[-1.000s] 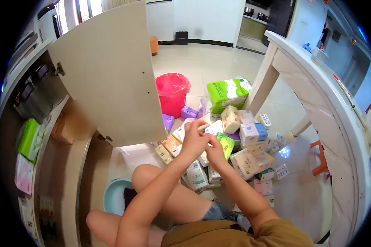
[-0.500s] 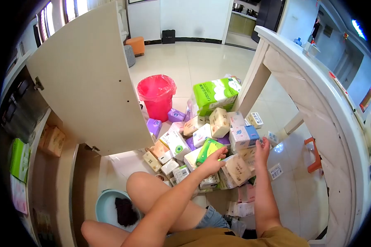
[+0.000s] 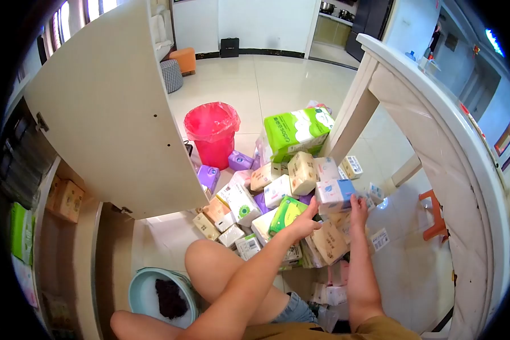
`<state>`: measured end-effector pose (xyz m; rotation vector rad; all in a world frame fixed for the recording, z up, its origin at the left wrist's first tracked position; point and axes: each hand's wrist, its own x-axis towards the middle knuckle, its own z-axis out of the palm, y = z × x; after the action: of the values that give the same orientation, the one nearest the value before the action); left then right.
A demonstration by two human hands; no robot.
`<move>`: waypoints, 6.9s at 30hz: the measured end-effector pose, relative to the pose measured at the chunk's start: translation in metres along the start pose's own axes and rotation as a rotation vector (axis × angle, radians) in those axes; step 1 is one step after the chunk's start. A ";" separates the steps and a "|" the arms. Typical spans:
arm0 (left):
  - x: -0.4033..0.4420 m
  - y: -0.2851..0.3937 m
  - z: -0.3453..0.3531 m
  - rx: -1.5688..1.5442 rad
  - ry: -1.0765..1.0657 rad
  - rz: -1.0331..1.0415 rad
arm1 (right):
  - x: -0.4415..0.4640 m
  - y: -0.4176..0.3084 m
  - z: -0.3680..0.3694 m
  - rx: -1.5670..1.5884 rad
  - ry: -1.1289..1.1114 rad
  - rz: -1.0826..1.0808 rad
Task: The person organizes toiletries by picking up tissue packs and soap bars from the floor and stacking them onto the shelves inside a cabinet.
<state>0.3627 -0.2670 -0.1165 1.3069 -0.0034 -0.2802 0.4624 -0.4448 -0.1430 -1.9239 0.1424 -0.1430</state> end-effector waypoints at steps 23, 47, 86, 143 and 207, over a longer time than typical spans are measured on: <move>-0.041 0.020 -0.020 -0.185 0.405 0.102 | -0.064 -0.089 0.028 0.602 -0.204 -0.107; -0.271 0.120 -0.120 -0.461 1.181 0.847 | -0.229 -0.238 0.191 0.681 -1.405 -0.018; -0.555 0.153 -0.110 0.752 2.567 0.586 | -0.542 -0.371 0.287 0.781 -1.963 -0.420; -0.693 0.253 -0.224 1.378 1.738 -1.220 | -0.519 -0.296 0.290 0.632 -1.967 -0.194; -0.654 0.208 -0.098 1.021 2.302 -1.279 | -0.534 -0.280 0.285 0.461 -2.069 -0.285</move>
<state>-0.2121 0.0088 0.1565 1.6737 2.9787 0.4065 -0.0070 0.0053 0.0037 -0.8443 -1.3704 1.4388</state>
